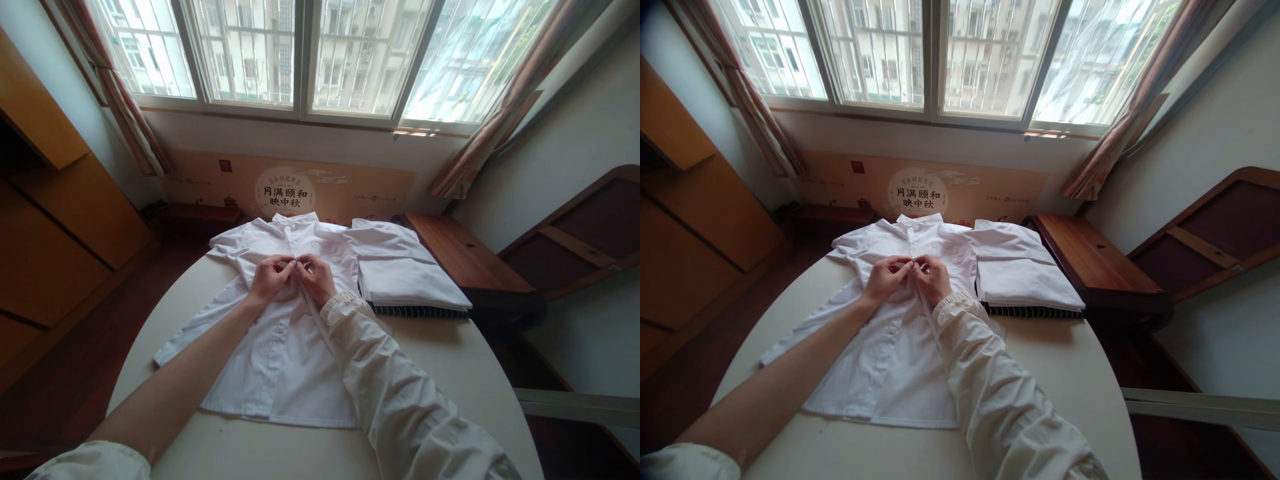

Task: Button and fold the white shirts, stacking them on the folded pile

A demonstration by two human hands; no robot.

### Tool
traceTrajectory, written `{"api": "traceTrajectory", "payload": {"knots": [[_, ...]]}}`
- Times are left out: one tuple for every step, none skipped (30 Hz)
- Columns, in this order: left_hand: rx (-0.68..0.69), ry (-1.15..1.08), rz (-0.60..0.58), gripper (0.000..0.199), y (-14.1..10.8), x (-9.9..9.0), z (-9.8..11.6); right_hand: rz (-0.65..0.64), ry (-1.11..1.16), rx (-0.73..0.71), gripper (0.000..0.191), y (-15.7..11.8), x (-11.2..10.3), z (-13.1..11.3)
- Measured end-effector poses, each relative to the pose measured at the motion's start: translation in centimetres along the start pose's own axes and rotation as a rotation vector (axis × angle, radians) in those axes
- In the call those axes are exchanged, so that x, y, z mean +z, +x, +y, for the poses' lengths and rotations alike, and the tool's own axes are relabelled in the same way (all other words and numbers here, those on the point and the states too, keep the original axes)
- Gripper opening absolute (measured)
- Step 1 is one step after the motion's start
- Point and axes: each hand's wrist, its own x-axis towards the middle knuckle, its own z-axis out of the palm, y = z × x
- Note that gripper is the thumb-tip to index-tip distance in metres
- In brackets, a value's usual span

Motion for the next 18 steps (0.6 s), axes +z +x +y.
{"api": "traceTrajectory", "payload": {"knots": [[0.003, -0.015, -0.003, 0.033, 0.1, 0.0, -0.1, -0.001, -0.014, -0.006, 0.017, 0.0, 0.0, -0.1], [-0.004, -0.035, -0.007, 0.033, 0.2, 0.1, -0.3, 0.001, -0.033, -0.013, 0.016, -0.1, 0.0, -0.2], [-0.021, -0.058, -0.014, 0.035, 0.3, 0.1, -0.3, 0.005, -0.055, -0.024, 0.016, -0.2, 0.0, -0.3], [-0.042, -0.079, -0.021, 0.036, 0.4, 0.1, -0.4, 0.012, -0.079, -0.041, 0.014, -0.2, 0.0, -0.4], [-0.061, -0.094, -0.028, 0.038, 0.5, 0.1, -0.3, 0.019, -0.104, -0.063, 0.014, -0.3, -0.1, -0.5], [-0.075, -0.107, -0.034, 0.039, 0.5, 0.1, -0.3, 0.018, -0.129, -0.09, 0.014, -0.4, -0.1, -0.6], [-0.081, -0.119, -0.039, 0.04, 0.5, 0.1, -0.2, 0.01, -0.156, -0.118, 0.014, -0.4, -0.3, -0.7], [-0.082, -0.131, -0.041, 0.041, 0.6, 0.1, -0.2, -0.006, -0.187, -0.144, 0.015, -0.4, -0.4, -0.9], [-0.08, -0.144, -0.044, 0.042, 0.6, 0.0, -0.1, -0.026, -0.222, -0.168, 0.015, -0.4, -0.6, -1.0], [-0.081, -0.158, -0.05, 0.044, 0.6, -0.1, -0.2, -0.047, -0.261, -0.189, 0.014, -0.4, -0.8, -1.1], [-0.087, -0.174, -0.06, 0.046, 0.7, -0.2, -0.2, -0.063, -0.303, -0.209, 0.014, -0.3, -0.9, -1.2], [-0.098, -0.192, -0.074, 0.048, 0.7, -0.3, -0.3, -0.071, -0.346, -0.228, 0.014, -0.3, -1.1, -1.2], [-0.112, -0.21, -0.093, 0.05, 0.8, -0.4, -0.4, -0.073, -0.389, -0.248, 0.013, -0.2, -1.2, -1.2], [-0.125, -0.229, -0.115, 0.051, 0.9, -0.5, -0.5, -0.073, -0.427, -0.27, 0.013, -0.1, -1.3, -1.2], [-0.136, -0.245, -0.137, 0.052, 1.0, -0.6, -0.6, -0.071, -0.46, -0.292, 0.013, -0.1, -1.4, -1.2], [-0.143, -0.257, -0.156, 0.051, 1.0, -0.7, -0.7, -0.068, -0.486, -0.313, 0.013, 0.0, -1.4, -1.1], [-0.146, -0.264, -0.169, 0.051, 1.1, -0.8, -0.8, -0.067, -0.505, -0.333, 0.013, 0.1, -1.4, -1.0], [-0.145, -0.266, -0.176, 0.049, 1.1, -0.8, -0.8, -0.068, -0.517, -0.351, 0.013, 0.1, -1.4, -0.9]]}}
